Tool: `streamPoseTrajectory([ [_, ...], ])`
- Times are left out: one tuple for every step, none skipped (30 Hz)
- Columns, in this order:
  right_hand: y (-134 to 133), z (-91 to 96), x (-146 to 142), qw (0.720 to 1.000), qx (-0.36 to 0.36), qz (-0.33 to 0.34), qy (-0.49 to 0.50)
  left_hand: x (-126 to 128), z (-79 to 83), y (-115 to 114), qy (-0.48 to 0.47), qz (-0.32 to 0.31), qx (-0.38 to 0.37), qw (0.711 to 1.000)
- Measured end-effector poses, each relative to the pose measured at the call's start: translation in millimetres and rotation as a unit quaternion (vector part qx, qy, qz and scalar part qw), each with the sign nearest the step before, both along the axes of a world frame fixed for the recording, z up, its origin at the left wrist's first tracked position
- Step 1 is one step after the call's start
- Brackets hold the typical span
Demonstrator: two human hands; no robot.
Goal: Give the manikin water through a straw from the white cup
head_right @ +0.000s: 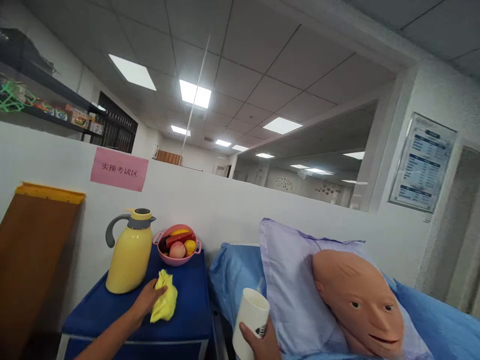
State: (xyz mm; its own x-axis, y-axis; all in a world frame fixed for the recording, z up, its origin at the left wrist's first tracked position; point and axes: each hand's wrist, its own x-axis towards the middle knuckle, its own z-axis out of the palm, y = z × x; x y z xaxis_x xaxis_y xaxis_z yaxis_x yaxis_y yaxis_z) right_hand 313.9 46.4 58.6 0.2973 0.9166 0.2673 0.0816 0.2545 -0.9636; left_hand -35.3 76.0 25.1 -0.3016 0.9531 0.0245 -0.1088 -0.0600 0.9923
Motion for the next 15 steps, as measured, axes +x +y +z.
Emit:
streamPoseTrajectory([
  [11,-6.5,-24,1.0,-0.002,0.016,-0.002,-12,-6.2,4,0.042,0.005,-0.017,0.999],
  [21,-12.0,-47,1.0,0.003,0.029,0.0,-23,-11.9,7,0.083,0.01,-0.03,0.996],
  [30,-16.6,-70,0.999,0.005,0.045,0.008,-33,-17.4,11,0.118,0.014,-0.037,0.992],
  [38,-20.5,-92,0.998,0.005,0.062,0.016,-40,-22.4,14,0.146,0.016,-0.039,0.988],
  [45,-24.1,-111,0.997,0.004,0.073,0.022,-46,-26.9,17,0.176,0.017,-0.037,0.984],
  [51,-27.4,-129,0.997,0.003,0.079,0.026,-50,-30.7,20,0.215,0.015,-0.033,0.976],
  [56,-30.5,-144,0.997,0.005,0.079,0.027,-52,-33.8,22,0.261,0.012,-0.029,0.965],
  [62,-33.5,-157,0.997,0.01,0.073,0.027,-53,-36.2,24,0.308,0.008,-0.027,0.951],
  [66,-36.3,-168,0.997,0.017,0.067,0.028,-53,-38.0,26,0.354,0.003,-0.025,0.935],
  [71,-39.0,-177,0.997,0.024,0.065,0.028,-53,-39.2,28,0.391,-0.004,-0.023,0.92],
  [76,-41.4,-184,0.997,0.029,0.065,0.027,-52,-40.0,30,0.419,-0.013,-0.02,0.908],
  [80,-43.7,-190,0.997,0.032,0.067,0.026,-52,-40.5,33,0.435,-0.023,-0.017,0.9],
  [85,-45.7,-194,0.997,0.034,0.07,0.025,-51,-40.9,35,0.447,-0.031,-0.013,0.894],
  [89,-47.7,-197,0.996,0.034,0.074,0.023,-52,-41.1,38,0.461,-0.038,-0.011,0.887],
  [93,-49.6,-200,0.996,0.033,0.075,0.02,-52,-41.3,41,0.472,-0.041,-0.009,0.88],
])
